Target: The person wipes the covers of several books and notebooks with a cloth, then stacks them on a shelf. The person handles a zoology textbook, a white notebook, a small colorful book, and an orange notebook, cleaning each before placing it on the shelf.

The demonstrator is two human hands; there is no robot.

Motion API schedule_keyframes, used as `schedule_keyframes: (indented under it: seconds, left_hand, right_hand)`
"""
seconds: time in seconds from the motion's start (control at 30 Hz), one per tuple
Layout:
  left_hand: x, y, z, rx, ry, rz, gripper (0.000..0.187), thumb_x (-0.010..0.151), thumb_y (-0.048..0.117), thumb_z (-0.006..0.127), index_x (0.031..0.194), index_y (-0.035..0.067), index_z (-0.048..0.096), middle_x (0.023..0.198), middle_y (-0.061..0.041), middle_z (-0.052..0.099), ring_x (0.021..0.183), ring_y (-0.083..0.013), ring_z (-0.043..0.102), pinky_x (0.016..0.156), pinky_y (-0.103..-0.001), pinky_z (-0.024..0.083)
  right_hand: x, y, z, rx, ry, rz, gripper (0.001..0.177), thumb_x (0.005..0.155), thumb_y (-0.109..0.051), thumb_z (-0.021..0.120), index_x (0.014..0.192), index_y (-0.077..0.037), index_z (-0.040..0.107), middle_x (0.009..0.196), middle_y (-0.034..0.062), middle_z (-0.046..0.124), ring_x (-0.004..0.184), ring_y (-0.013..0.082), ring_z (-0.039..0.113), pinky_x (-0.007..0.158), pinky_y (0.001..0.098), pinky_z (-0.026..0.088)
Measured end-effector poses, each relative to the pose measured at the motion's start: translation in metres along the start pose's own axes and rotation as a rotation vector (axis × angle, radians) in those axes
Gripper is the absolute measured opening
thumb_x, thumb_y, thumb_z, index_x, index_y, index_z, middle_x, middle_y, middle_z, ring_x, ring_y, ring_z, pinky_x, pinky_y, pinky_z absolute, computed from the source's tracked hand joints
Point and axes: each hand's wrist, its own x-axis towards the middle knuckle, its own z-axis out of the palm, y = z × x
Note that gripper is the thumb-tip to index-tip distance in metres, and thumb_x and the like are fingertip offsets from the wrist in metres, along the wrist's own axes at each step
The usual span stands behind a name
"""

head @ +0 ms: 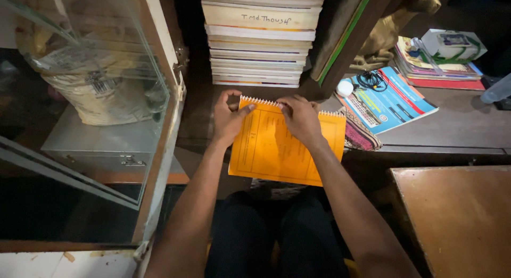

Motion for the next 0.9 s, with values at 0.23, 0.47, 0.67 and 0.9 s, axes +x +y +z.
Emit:
schedule_keyframes:
  seconds: [0.23,0.47,0.67,0.9]
  left_hand:
    - [-0.002,0.007,-0.002,-0.137,-0.019,-0.024,0.042,0.087,0.001,0.078,0.123,0.006,0.057,0.1,-0.012,0.078,0.086,-0.014,0.073,0.07,-0.027,0.06]
    - [0.008,-0.012,-0.008,-0.29,-0.021,0.048,0.044,0.087,0.0,0.078,0.128,0.003,0.061,0.101,-0.01,0.076,0.088,-0.0133,0.071,0.075,-0.027,0.058]
    - [0.007,-0.038,-0.015,-0.385,0.053,0.02,0.028,0.091,0.002,0.078,0.117,-0.002,0.068,0.1,-0.005,0.072,0.09,-0.0133,0.068,0.078,-0.028,0.056]
    - [-0.053,-0.017,-0.016,-0.704,0.008,-0.162,0.034,0.092,0.012,0.071,0.124,0.0,0.069,0.108,-0.009,0.074,0.099,-0.0205,0.071,0.084,-0.037,0.06]
  right_hand:
    - [-0.025,0.059,-0.025,-0.194,0.266,-0.024,0.055,0.089,-0.014,0.071,0.141,-0.007,0.058,0.145,0.0171,0.057,0.132,0.0362,0.055,0.106,0.0562,0.035]
    - [-0.065,0.126,-0.048,0.711,0.38,0.374,0.062,0.094,-0.012,0.069,0.15,-0.001,0.044,0.128,0.0134,0.064,0.109,0.0174,0.064,0.09,0.0305,0.054]
    - [-0.076,0.118,-0.049,0.731,0.071,0.23,0.04,0.102,-0.006,0.065,0.14,0.004,0.057,0.118,0.0131,0.071,0.1,0.0161,0.068,0.086,0.029,0.055]
    - [-0.063,0.079,-0.081,0.821,0.114,0.17,0.04,0.095,0.001,0.063,0.134,0.001,0.058,0.113,0.006,0.074,0.099,0.011,0.07,0.087,0.0258,0.054]
